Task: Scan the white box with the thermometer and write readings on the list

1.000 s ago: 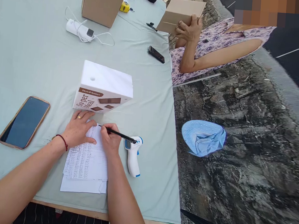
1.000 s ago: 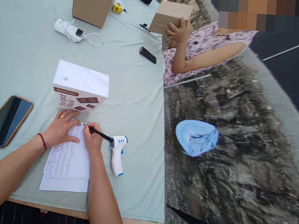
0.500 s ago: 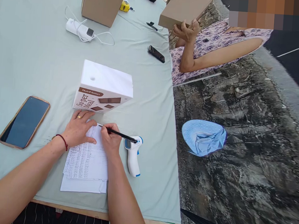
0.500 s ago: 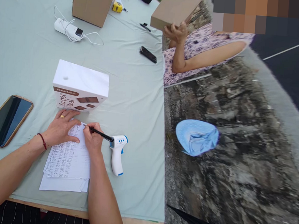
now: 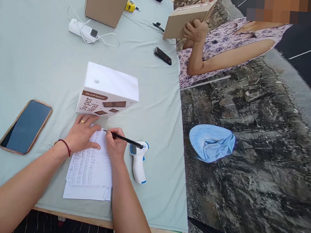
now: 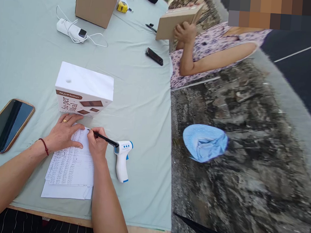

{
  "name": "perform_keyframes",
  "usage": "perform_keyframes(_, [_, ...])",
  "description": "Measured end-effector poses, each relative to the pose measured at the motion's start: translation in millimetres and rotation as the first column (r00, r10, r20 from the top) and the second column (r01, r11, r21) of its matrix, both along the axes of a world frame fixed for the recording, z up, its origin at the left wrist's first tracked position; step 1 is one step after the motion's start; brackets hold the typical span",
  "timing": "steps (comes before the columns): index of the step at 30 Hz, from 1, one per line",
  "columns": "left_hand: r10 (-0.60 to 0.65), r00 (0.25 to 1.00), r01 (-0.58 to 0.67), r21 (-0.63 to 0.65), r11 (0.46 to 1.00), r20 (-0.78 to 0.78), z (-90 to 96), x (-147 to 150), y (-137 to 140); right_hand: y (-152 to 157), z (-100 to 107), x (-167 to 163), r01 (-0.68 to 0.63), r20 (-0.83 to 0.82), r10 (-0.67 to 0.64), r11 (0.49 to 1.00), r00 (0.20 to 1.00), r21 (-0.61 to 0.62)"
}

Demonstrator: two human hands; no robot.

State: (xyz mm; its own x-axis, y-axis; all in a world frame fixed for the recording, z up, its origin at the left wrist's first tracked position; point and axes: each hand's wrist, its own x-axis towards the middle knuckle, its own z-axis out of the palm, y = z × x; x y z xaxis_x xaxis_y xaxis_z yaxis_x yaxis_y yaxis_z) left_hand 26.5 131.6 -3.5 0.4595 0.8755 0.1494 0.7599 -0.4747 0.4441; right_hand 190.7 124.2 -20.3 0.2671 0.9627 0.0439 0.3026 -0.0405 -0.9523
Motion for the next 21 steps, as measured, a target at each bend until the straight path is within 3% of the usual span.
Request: perform_keyframes(21, [0.003,1.000,-0.003,-0.007,1.000,-0.012,1.9,0.7,-0.1,0.2,1.6,0.6,0.034,-0.018,-0.034,0.999,0.999,0.008])
